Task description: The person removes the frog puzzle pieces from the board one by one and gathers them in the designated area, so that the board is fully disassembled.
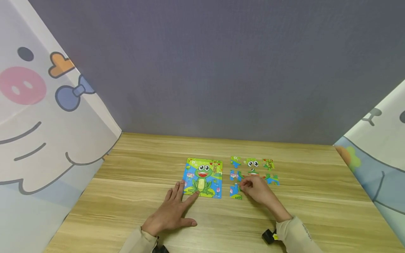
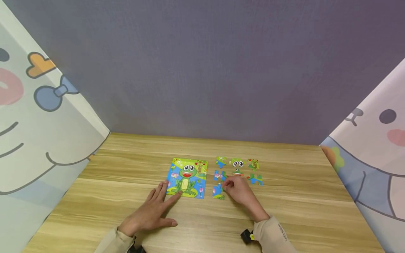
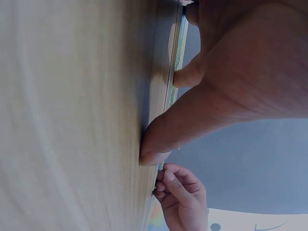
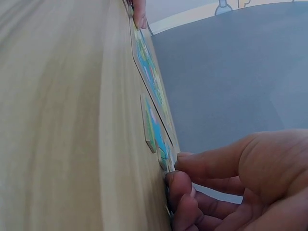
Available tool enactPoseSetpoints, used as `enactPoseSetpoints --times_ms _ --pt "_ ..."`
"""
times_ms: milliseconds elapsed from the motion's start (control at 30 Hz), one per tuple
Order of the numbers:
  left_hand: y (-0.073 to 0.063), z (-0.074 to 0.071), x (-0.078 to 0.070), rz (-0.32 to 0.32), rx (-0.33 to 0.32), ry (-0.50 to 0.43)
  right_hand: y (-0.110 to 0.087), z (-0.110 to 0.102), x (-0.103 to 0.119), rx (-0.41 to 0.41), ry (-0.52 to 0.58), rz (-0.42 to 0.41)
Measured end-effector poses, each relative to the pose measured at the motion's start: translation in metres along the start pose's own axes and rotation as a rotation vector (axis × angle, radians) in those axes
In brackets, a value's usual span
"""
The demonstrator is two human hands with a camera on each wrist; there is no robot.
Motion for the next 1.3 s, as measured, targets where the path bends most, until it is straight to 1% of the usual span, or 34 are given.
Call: enactPoseSetpoints --times_ms 100,200,300,400,467,600,733,867,1033,1167,1300 --pt "0.0 -0.001 -0.001 0.005 -0.004 -0.002 0.001 -0.001 -0.001 -0.005 -0.012 -0.012" --pt "0.0 -0.001 -0.001 0.004 0.0 -0.005 0.003 -0.001 0.002 -0.017 -0.014 -0.006" --pt "0.0 -0.001 0.0 -0.005 0.008 -0.006 0.006 0.0 0.009 -0.028 -0.017 -0.005" --pt "0.0 -0.001 0.001 -0.012 0.014 -0.014 0.011 0.004 0.019 -0.024 -0.007 -0.04" --pt "-0.001 0.0 0.001 -0.015 0.015 -0.017 0.015 0.009 0.027 -0.016 0.014 -0.077" --pt "-0.001 -0.001 0.001 -0.016 0.016 -0.025 0.024 0.024 0.045 0.008 0.093 -0.131" --pt "-0.003 -0.002 0.0 -0.011 0.009 -0.026 0.034 0.042 0.061 0.017 0.111 -0.16" --pt "-0.004 -0.003 -0.001 -0.002 0.003 -0.026 0.041 0.057 0.071 0.028 0.117 -0.17" --pt "-0.002 -0.003 -0.005 0.007 -0.01 -0.03 0.046 0.065 0.076 0.025 0.1 -0.161" --pt "0.002 -0.001 -0.011 0.027 -0.017 -0.033 0.048 0.069 0.075 0.026 0.079 -0.155" --pt "0.006 0.002 -0.018 0.039 0.002 -0.01 0.049 0.073 0.072 0.041 0.06 -0.154"
Point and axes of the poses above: each hand's wrist, its own y-axis towards the middle knuckle, its own z-axis out of the palm, x = y × z, the point moved 3 cm from there along y, towards the middle knuckle, and after that the axes turned 8 degrees about -z, right-handed, at the moved point
